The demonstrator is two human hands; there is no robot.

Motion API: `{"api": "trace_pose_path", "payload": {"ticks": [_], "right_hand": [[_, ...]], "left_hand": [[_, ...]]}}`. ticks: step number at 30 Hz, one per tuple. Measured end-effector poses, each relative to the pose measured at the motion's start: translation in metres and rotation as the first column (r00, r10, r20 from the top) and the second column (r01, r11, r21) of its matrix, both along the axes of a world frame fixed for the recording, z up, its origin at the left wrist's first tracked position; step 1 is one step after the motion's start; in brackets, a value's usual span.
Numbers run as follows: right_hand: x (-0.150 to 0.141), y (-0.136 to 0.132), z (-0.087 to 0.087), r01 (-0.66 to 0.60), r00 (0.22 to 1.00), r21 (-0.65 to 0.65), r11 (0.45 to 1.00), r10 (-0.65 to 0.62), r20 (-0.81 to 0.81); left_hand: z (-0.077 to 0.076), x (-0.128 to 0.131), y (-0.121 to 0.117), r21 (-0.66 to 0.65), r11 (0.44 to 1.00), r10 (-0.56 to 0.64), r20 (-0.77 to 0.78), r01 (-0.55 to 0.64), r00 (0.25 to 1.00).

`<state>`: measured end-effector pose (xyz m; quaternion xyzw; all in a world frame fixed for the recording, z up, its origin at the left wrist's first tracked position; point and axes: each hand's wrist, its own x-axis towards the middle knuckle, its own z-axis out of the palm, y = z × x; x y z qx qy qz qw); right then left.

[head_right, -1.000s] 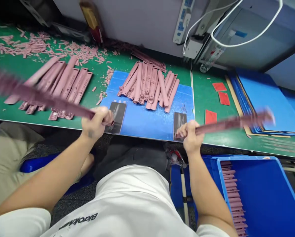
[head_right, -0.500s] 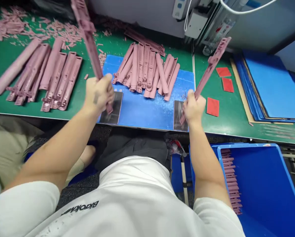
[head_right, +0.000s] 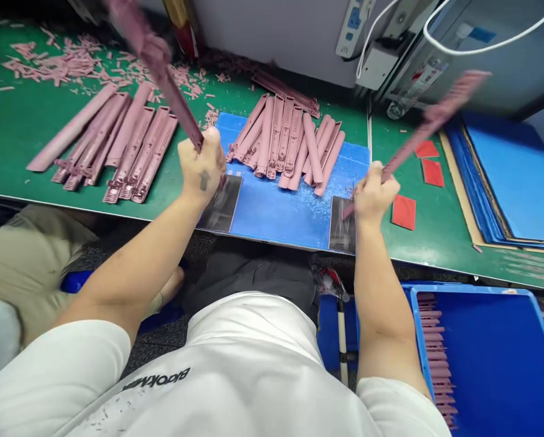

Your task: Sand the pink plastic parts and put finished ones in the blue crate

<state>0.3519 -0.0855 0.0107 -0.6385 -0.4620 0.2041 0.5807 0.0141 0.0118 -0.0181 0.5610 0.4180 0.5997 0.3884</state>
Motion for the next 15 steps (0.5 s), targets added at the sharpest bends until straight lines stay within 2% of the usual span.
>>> {"api": "trace_pose_path", "payload": {"ticks": [1,3,4,5,7,8,9,10,11,12,14,15], "right_hand": [[-0.003,0.001,-0.003,0.047,0.997,0.085,0.995,-0.052,0.060],[-0.015,-0.027,-0.012,0.063,0.978,0.155,0.986,-0.092,0.189],[-0.023,-0.052,-0.018,0.012,0.975,0.128,0.992,-0.040,0.219],[-0.030,-0.080,-0.023,-0.031,0.955,0.043,0.999,0.017,0.296],[-0.038,-0.124,-0.027,-0.079,0.963,0.059,0.995,0.061,0.261],[-0.038,-0.133,-0.025,-0.078,0.970,0.093,0.993,0.053,0.239],[-0.038,-0.130,-0.019,-0.057,0.972,0.146,0.988,0.021,0.236],[-0.037,-0.115,-0.012,-0.042,0.962,0.192,0.981,-0.012,0.272],[-0.036,-0.089,-0.005,-0.017,0.935,0.233,0.972,-0.067,0.347],[-0.037,-0.054,0.004,-0.046,0.886,0.233,0.971,-0.068,0.459],[-0.046,0.026,0.019,-0.178,0.769,0.087,0.980,0.083,0.634],[-0.055,0.065,0.025,-0.220,0.688,-0.048,0.974,0.190,0.700]], "left_hand": [[-0.003,-0.002,-0.004,0.053,0.999,-0.007,-0.042,0.010,0.999],[-0.010,-0.018,-0.039,0.126,0.986,-0.084,-0.178,0.107,0.980],[-0.013,-0.031,-0.063,0.134,0.977,-0.127,-0.245,0.164,0.961],[-0.015,-0.044,-0.087,0.132,0.969,-0.165,-0.277,0.207,0.947],[-0.014,-0.067,-0.119,0.167,0.957,-0.200,-0.212,0.237,0.957],[-0.010,-0.074,-0.121,0.222,0.949,-0.177,-0.208,0.223,0.962],[-0.004,-0.077,-0.112,0.294,0.936,-0.129,-0.230,0.195,0.965],[0.003,-0.075,-0.093,0.358,0.918,-0.069,-0.285,0.173,0.956],[0.010,-0.069,-0.066,0.416,0.894,0.000,-0.371,0.166,0.929],[0.017,-0.058,-0.034,0.416,0.893,0.034,-0.446,0.174,0.894],[0.028,-0.028,0.034,0.246,0.934,-0.044,-0.642,0.260,0.765],[0.032,-0.013,0.065,0.146,0.956,-0.070,-0.729,0.254,0.681]]}}
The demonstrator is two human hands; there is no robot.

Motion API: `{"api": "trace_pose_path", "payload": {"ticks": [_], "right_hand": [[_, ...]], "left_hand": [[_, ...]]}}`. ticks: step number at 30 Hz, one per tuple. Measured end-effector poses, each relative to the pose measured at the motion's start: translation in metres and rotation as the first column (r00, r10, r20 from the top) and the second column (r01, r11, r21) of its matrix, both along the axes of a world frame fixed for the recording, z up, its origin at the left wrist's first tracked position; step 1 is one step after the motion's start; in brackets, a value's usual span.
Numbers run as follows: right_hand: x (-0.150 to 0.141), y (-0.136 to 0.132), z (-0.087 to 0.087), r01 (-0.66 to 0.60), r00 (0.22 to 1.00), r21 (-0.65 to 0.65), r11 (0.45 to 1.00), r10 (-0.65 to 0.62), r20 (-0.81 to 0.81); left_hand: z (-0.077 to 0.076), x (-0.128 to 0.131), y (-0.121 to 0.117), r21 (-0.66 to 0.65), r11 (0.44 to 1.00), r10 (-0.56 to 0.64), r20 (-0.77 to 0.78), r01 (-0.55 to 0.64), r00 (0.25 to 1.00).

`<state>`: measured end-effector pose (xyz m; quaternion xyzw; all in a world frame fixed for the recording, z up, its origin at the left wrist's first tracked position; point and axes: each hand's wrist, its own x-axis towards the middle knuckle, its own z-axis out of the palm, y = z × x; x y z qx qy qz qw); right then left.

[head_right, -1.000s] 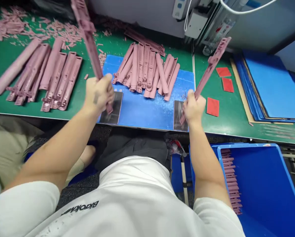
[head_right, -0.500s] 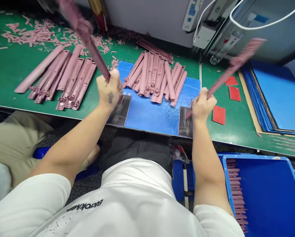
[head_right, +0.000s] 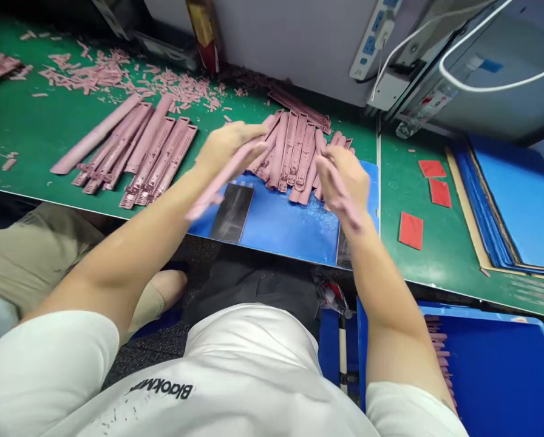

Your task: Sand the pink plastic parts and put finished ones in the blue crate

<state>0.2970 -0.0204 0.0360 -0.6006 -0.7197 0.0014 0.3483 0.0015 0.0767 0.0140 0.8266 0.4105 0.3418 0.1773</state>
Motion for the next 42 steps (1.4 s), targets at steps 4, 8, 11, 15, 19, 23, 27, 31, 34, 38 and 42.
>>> {"api": "trace_pose_path", "payload": {"ticks": [4,8,11,15,19,23,27,31,34,38,42], "right_hand": [[-0.043,0.102,0.015,-0.035,0.930,-0.313,0.949,0.145,0.337],[-0.049,0.105,0.010,-0.026,0.864,-0.406,0.913,0.224,0.450],[-0.028,0.081,-0.005,0.030,0.915,-0.407,0.913,0.139,0.379],[0.011,0.056,-0.031,0.079,0.932,-0.482,0.873,0.106,0.346],[0.028,0.048,-0.032,-0.021,0.957,-0.277,0.961,0.100,0.274],[-0.033,0.062,-0.003,-0.130,0.966,-0.186,0.974,0.167,0.198],[-0.175,0.084,0.007,-0.281,0.878,-0.448,0.848,0.416,0.237],[-0.302,0.117,-0.010,-0.172,0.857,-0.578,0.797,0.410,0.311],[-0.334,0.128,-0.017,-0.176,0.882,-0.651,0.739,0.411,0.229],[-0.308,0.122,-0.006,-0.213,0.930,-0.744,0.633,0.365,0.044],[-0.274,0.116,0.005,-0.144,0.948,-0.671,0.728,0.297,0.118]], "left_hand": [[0.006,0.042,0.075,-0.087,0.995,0.016,-0.287,-0.043,0.958],[0.000,0.036,0.083,-0.132,0.986,0.031,-0.435,-0.097,0.900],[-0.003,0.024,0.069,-0.259,0.945,0.057,-0.463,-0.197,0.884],[-0.002,0.032,0.043,-0.293,0.936,-0.005,-0.568,-0.197,0.823],[0.003,0.044,0.019,-0.331,0.934,-0.047,-0.477,-0.130,0.878],[0.002,0.003,-0.016,-0.193,0.979,0.002,-0.289,-0.061,0.957],[-0.007,-0.085,-0.074,-0.046,0.917,0.384,-0.164,-0.396,0.909],[-0.024,-0.158,-0.113,-0.046,0.672,0.699,-0.290,-0.739,0.653],[-0.035,-0.173,-0.132,-0.122,0.719,0.582,-0.431,-0.684,0.689],[-0.031,-0.173,-0.142,-0.191,0.754,0.545,-0.351,-0.628,0.761],[-0.015,-0.169,-0.111,-0.256,0.611,0.636,-0.404,-0.749,0.657]]}}
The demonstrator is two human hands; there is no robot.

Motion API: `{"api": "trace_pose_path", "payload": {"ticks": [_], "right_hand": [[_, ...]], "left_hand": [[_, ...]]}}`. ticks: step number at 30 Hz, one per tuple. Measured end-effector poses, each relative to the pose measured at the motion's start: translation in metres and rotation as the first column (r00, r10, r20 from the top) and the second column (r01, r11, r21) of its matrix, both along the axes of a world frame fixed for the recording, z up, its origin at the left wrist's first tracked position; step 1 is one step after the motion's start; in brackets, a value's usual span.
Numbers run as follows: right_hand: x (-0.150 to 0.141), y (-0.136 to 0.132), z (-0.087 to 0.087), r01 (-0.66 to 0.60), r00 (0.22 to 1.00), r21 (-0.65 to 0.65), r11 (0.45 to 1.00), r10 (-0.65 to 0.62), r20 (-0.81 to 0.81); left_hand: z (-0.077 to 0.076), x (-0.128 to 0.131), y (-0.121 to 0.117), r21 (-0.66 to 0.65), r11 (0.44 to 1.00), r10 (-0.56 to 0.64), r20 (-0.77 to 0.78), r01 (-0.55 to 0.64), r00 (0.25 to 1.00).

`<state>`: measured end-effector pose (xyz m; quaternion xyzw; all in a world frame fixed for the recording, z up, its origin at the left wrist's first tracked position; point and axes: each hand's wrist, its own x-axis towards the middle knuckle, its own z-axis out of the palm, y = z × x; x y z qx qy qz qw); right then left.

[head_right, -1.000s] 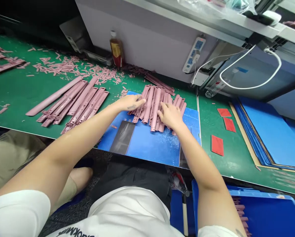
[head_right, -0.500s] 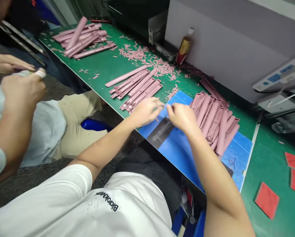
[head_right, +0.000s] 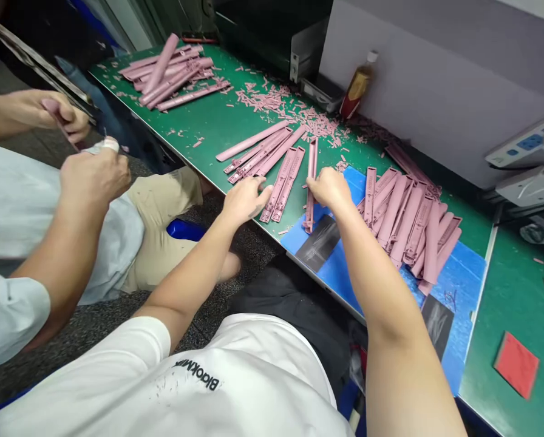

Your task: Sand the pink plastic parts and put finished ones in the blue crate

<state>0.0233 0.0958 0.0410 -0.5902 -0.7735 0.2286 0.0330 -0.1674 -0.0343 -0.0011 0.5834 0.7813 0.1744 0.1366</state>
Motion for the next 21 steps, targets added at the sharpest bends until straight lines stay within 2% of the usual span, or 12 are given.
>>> {"api": "trace_pose_path", "payload": {"ticks": [4,7,11,14,18,21], "right_hand": [[0.010,0.001,-0.010,0.041,0.999,0.010,0.999,-0.041,0.028],[0.011,0.000,-0.020,0.038,0.999,0.086,0.996,-0.040,0.023],[0.011,-0.012,-0.022,0.007,0.996,0.182,0.983,-0.023,0.081],[0.007,-0.027,-0.017,-0.014,1.000,0.294,0.956,0.018,-0.009],[-0.011,-0.039,-0.017,-0.066,0.965,0.117,0.991,0.094,-0.246],[-0.027,-0.032,-0.017,-0.079,0.963,0.021,0.997,0.082,-0.258]], "left_hand": [[0.005,0.015,0.044,-0.149,0.988,-0.041,-0.048,0.033,0.998],[0.002,0.020,0.059,-0.171,0.984,-0.037,0.034,0.042,0.999],[0.000,0.009,0.056,-0.081,0.997,0.003,0.177,0.012,0.984],[-0.001,-0.002,0.042,-0.011,1.000,0.015,0.263,-0.013,0.965],[-0.008,-0.003,0.025,0.082,0.996,-0.002,0.442,-0.038,0.897],[-0.012,0.000,0.024,0.107,0.992,0.003,0.517,-0.068,0.856]]}}
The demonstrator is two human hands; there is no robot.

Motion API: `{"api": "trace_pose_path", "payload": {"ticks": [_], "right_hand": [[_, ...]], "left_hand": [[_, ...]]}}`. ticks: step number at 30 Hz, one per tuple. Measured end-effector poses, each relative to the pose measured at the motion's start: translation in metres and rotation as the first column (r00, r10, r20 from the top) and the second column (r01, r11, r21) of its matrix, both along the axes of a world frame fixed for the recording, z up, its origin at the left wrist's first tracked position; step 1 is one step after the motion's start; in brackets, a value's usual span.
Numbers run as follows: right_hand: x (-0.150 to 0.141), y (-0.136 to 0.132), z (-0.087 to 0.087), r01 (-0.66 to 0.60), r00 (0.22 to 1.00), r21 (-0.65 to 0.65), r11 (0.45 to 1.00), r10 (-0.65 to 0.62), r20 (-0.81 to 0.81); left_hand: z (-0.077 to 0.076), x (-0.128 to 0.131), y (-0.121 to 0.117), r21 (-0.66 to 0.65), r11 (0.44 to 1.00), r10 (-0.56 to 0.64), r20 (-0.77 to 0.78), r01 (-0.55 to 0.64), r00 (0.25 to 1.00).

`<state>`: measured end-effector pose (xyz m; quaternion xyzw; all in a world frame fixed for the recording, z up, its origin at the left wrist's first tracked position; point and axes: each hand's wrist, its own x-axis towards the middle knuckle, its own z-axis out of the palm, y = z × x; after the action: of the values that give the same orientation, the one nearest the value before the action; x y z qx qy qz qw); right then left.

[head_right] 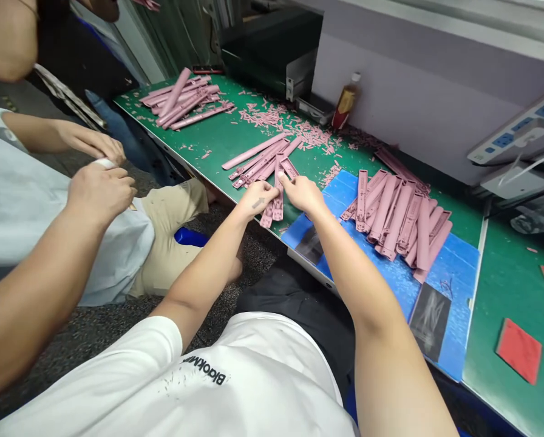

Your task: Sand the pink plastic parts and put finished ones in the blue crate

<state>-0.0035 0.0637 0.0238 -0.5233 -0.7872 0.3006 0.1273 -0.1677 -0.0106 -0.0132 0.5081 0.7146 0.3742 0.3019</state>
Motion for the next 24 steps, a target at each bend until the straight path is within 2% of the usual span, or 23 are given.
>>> {"api": "trace_pose_path", "payload": {"ticks": [2,4,7,9,11,12,14,16,18,20,22,24], "right_hand": [[-0.003,0.008,0.001,0.027,0.998,-0.005,1.000,-0.027,0.055],[0.001,0.011,0.001,0.048,0.998,0.010,0.999,-0.048,0.040],[0.009,-0.002,0.000,0.027,0.977,-0.122,0.992,-0.052,-0.208],[0.014,-0.017,-0.001,-0.058,0.925,-0.212,0.975,-0.027,-0.379],[0.024,-0.034,-0.001,-0.123,0.874,-0.174,0.977,0.023,-0.485],[0.033,-0.043,0.000,-0.116,0.846,-0.123,0.986,0.033,-0.532],[0.064,-0.060,0.006,0.002,0.764,-0.044,0.999,-0.030,-0.644],[0.113,-0.082,0.014,0.229,0.629,-0.007,0.973,-0.153,-0.762],[0.173,-0.110,0.021,0.490,0.474,0.049,0.870,-0.219,-0.853],[0.231,-0.142,0.021,0.702,0.379,0.129,0.701,-0.214,-0.900],[0.277,-0.172,0.012,0.812,0.374,0.191,0.552,-0.240,-0.896],[0.307,-0.191,-0.004,0.842,0.428,0.244,0.481,-0.323,-0.844]], "left_hand": [[0.001,-0.004,0.001,0.000,1.000,0.004,0.023,-0.004,1.000],[0.004,-0.012,-0.002,0.004,1.000,-0.006,0.039,0.006,0.999],[0.011,-0.013,-0.019,0.043,0.999,-0.025,0.083,0.021,0.996],[0.013,0.002,-0.034,0.151,0.986,-0.097,0.182,0.069,0.978],[0.013,0.027,-0.046,0.269,0.953,-0.226,0.322,0.141,0.919],[0.013,0.040,-0.050,0.307,0.935,-0.291,0.381,0.176,0.877],[0.013,0.062,-0.053,0.349,0.915,-0.354,0.453,0.203,0.818],[0.013,0.079,-0.051,0.433,0.891,-0.366,0.502,0.139,0.784],[0.013,0.093,-0.046,0.544,0.839,-0.376,0.559,0.016,0.739],[0.010,0.108,-0.040,0.600,0.798,-0.400,0.599,-0.058,0.693],[0.006,0.126,-0.036,0.621,0.780,-0.424,0.611,-0.074,0.668],[0.001,0.145,-0.034,0.652,0.753,-0.451,0.607,-0.086,0.654]]}}
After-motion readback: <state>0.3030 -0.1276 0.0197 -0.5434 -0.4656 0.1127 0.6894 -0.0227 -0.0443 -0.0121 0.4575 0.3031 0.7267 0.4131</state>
